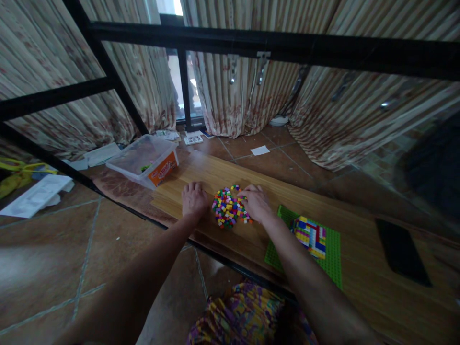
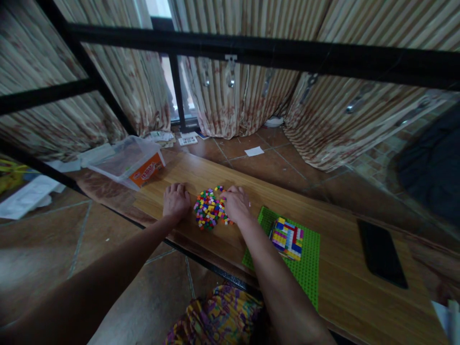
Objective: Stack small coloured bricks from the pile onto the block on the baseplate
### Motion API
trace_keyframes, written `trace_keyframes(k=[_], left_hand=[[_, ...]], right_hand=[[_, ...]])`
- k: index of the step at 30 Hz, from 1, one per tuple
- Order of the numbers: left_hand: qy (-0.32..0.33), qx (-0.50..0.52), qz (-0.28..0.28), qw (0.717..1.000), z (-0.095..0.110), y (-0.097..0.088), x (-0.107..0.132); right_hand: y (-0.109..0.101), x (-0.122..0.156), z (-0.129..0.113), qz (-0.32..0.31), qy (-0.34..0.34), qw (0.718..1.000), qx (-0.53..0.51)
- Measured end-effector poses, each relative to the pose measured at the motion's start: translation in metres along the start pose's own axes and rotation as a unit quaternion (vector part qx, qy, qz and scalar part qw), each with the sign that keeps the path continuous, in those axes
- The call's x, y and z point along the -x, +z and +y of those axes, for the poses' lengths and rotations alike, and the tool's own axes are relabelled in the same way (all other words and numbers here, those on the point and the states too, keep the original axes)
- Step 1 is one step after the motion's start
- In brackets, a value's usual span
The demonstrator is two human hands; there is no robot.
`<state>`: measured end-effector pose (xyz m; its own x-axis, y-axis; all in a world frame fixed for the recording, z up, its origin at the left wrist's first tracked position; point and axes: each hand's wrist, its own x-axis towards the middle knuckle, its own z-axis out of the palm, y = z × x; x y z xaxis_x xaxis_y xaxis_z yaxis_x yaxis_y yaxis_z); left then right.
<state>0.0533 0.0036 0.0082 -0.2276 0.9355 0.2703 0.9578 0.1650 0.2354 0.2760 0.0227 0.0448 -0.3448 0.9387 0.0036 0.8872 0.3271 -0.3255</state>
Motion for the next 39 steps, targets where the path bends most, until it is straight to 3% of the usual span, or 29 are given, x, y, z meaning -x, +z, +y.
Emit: trace_keyframes(k=[5,9,18,22,24,26,30,32,34,36,39], left_hand=[[-0.003,0.005,-0.001,1.000,0.000,0.001,-0.001],[-0.005,0.005,-0.006,1.000,0.000,0.001,-0.001],[-0.002,0.010,-0.006,1.000,0.000,-0.001,0.001],[0.001,0.033,-0.001,0.999,-0.003,0.003,-0.001],[-0.001,0.072,0.006,0.997,-0.007,0.002,-0.004],[-0.029,0.142,0.023,0.989,-0.012,-0.002,-0.005],[-0.115,0.347,0.049,0.930,-0.004,-0.026,0.015],[-0.105,0.455,-0.013,0.884,0.013,-0.040,0.042],[-0.088,0.532,-0.100,0.837,0.037,-0.051,0.075],[-0.079,0.583,-0.156,0.793,0.061,-0.056,0.106],[-0.092,0.618,-0.231,0.746,0.084,-0.057,0.135]], right_hand=[[-0.002,-0.007,-0.005,-0.060,-0.026,0.997,0.032],[-0.005,-0.006,-0.003,-0.068,-0.021,0.997,0.040],[-0.005,0.002,-0.002,-0.019,0.025,0.999,-0.044],[-0.003,0.010,0.000,0.043,0.066,0.985,-0.151],[0.000,0.019,0.002,0.093,0.086,0.961,-0.244],[0.004,0.032,0.003,0.139,0.106,0.918,-0.355],[0.012,0.069,-0.003,0.167,0.179,0.780,-0.576],[0.015,0.088,-0.013,0.172,0.214,0.716,-0.642],[0.016,0.106,-0.026,0.176,0.237,0.672,-0.679],[0.016,0.121,-0.039,0.170,0.248,0.645,-0.702],[0.016,0.140,-0.051,0.158,0.262,0.633,-0.711]])
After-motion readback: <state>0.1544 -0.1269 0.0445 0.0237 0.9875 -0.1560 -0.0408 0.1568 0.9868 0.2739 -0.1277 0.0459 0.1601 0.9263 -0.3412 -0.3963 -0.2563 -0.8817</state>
